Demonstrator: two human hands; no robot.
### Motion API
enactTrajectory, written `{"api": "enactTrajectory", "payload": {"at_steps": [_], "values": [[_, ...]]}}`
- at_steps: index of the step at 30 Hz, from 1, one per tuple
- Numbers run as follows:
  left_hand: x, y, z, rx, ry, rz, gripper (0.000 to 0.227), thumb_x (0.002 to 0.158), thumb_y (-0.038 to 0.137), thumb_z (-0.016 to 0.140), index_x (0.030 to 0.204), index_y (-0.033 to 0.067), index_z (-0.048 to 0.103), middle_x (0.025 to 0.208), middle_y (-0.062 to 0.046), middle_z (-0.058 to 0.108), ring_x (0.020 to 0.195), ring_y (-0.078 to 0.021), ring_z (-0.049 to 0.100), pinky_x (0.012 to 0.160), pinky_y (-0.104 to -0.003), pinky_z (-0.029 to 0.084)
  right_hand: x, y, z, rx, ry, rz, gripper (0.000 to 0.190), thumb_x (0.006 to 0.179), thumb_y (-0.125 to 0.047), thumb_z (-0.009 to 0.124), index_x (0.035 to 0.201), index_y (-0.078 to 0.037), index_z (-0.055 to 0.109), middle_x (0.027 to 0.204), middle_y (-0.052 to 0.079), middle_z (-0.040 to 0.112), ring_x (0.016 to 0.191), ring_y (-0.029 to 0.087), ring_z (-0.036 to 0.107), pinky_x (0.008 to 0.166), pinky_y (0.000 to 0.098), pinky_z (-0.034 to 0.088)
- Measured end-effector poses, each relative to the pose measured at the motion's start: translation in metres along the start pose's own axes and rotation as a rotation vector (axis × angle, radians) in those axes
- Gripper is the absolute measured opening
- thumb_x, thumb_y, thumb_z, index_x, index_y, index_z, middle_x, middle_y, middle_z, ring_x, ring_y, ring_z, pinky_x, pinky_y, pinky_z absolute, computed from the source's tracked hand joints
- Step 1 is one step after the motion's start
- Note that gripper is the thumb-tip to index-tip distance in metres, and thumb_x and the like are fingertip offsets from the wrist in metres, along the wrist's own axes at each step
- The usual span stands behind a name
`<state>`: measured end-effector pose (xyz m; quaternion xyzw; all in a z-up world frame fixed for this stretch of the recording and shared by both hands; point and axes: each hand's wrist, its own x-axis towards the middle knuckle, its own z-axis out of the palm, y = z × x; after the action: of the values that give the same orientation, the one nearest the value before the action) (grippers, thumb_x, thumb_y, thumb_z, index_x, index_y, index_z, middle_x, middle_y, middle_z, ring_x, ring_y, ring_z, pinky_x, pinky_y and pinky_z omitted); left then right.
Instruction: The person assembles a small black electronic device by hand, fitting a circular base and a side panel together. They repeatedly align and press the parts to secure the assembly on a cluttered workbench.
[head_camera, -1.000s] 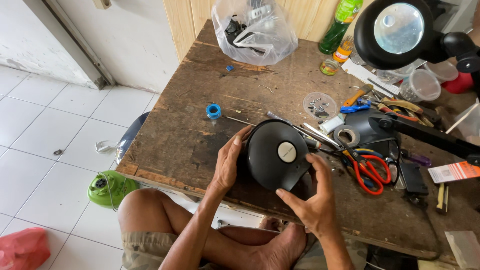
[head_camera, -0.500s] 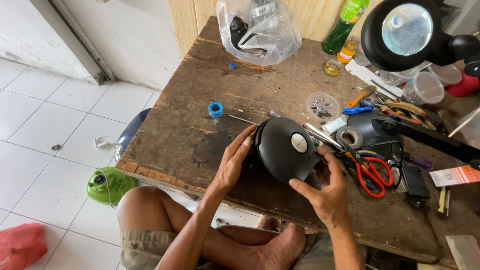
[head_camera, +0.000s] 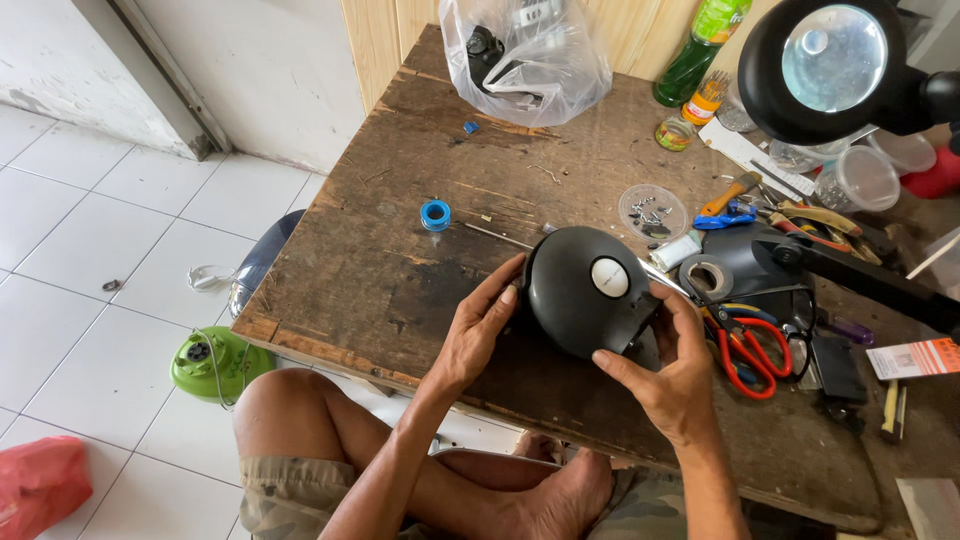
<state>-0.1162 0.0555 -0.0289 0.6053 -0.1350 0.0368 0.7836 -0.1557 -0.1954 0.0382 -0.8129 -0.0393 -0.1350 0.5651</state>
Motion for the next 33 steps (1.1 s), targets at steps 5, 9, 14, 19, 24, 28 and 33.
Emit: {"api": "enactTrajectory", "payload": {"at_steps": [5, 9, 14, 19, 24, 28, 33], "values": [[-0.001, 0.008, 0.007, 0.017, 0.017, -0.005, 0.064, 0.110, 0.044, 0.060, 0.163, 0.0093, 0.056, 0.165, -0.011, 0.062, 0.152, -0.0198, 0.055, 0.123, -0.037, 0.049, -0.004, 0.004, -0.001, 0.012, -0.016, -0.039, 0.095, 0.069, -0.010, 0.095, 0.154, -0.003, 0.054, 0.160, 0.014, 0.052, 0.149, 0.025, 0.056, 0.123, 0.0353, 0.049], [0.000, -0.007, 0.005, 0.126, 0.062, 0.083, 0.055, 0.110, 0.039, 0.065, 0.157, 0.0119, 0.063, 0.168, -0.012, 0.060, 0.157, -0.0222, 0.054, 0.116, -0.037, 0.053, -0.006, 0.004, -0.001, 0.073, -0.013, -0.005, 0.095, 0.069, -0.007, 0.094, 0.155, -0.004, 0.053, 0.160, 0.013, 0.055, 0.147, 0.024, 0.057, 0.122, 0.0346, 0.050], [-0.003, 0.023, 0.014, 0.273, 0.099, 0.152, 0.051, 0.111, 0.037, 0.064, 0.156, 0.0121, 0.064, 0.160, -0.013, 0.066, 0.154, -0.0253, 0.057, 0.130, -0.043, 0.045, -0.005, 0.010, -0.004, 0.239, -0.010, 0.060, 0.097, 0.068, -0.001, 0.090, 0.157, -0.002, 0.052, 0.156, 0.015, 0.059, 0.143, 0.025, 0.059, 0.121, 0.0371, 0.051], [0.002, 0.036, 0.014, 0.382, 0.077, 0.222, 0.050, 0.111, 0.037, 0.066, 0.155, 0.0129, 0.063, 0.162, -0.012, 0.064, 0.156, -0.0284, 0.056, 0.131, -0.047, 0.047, 0.001, 0.010, -0.010, 0.380, -0.048, 0.080, 0.099, 0.068, 0.002, 0.086, 0.159, 0.003, 0.049, 0.146, 0.021, 0.064, 0.134, 0.027, 0.062, 0.118, 0.0398, 0.054], [0.001, 0.047, 0.017, 0.206, 0.049, 0.068, 0.062, 0.106, 0.044, 0.068, 0.158, 0.0112, 0.061, 0.161, -0.012, 0.067, 0.154, -0.0221, 0.058, 0.127, -0.040, 0.048, -0.001, 0.021, -0.011, 0.399, -0.048, 0.096, 0.101, 0.065, 0.001, 0.087, 0.160, -0.001, 0.051, 0.147, 0.017, 0.063, 0.131, 0.023, 0.060, 0.114, 0.0352, 0.053], [0.002, 0.042, 0.011, 0.237, 0.039, 0.108, 0.059, 0.107, 0.041, 0.068, 0.157, 0.0105, 0.061, 0.164, -0.014, 0.063, 0.157, -0.0237, 0.055, 0.132, -0.042, 0.042, -0.002, 0.021, -0.010, 0.399, -0.055, 0.092, 0.103, 0.064, 0.000, 0.086, 0.160, 0.000, 0.049, 0.155, 0.015, 0.059, 0.137, 0.024, 0.058, 0.116, 0.0370, 0.052], [0.005, 0.057, 0.007, 0.050, 0.024, -0.051, 0.061, 0.105, 0.052, 0.063, 0.150, 0.0103, 0.070, 0.140, 0.000, 0.075, 0.128, -0.0092, 0.063, 0.108, -0.031, 0.052, -0.004, 0.023, -0.009, 0.397, -0.030, 0.098, 0.103, 0.064, 0.001, 0.085, 0.161, -0.001, 0.048, 0.162, 0.016, 0.057, 0.141, 0.028, 0.057, 0.118, 0.0419, 0.052]]}}
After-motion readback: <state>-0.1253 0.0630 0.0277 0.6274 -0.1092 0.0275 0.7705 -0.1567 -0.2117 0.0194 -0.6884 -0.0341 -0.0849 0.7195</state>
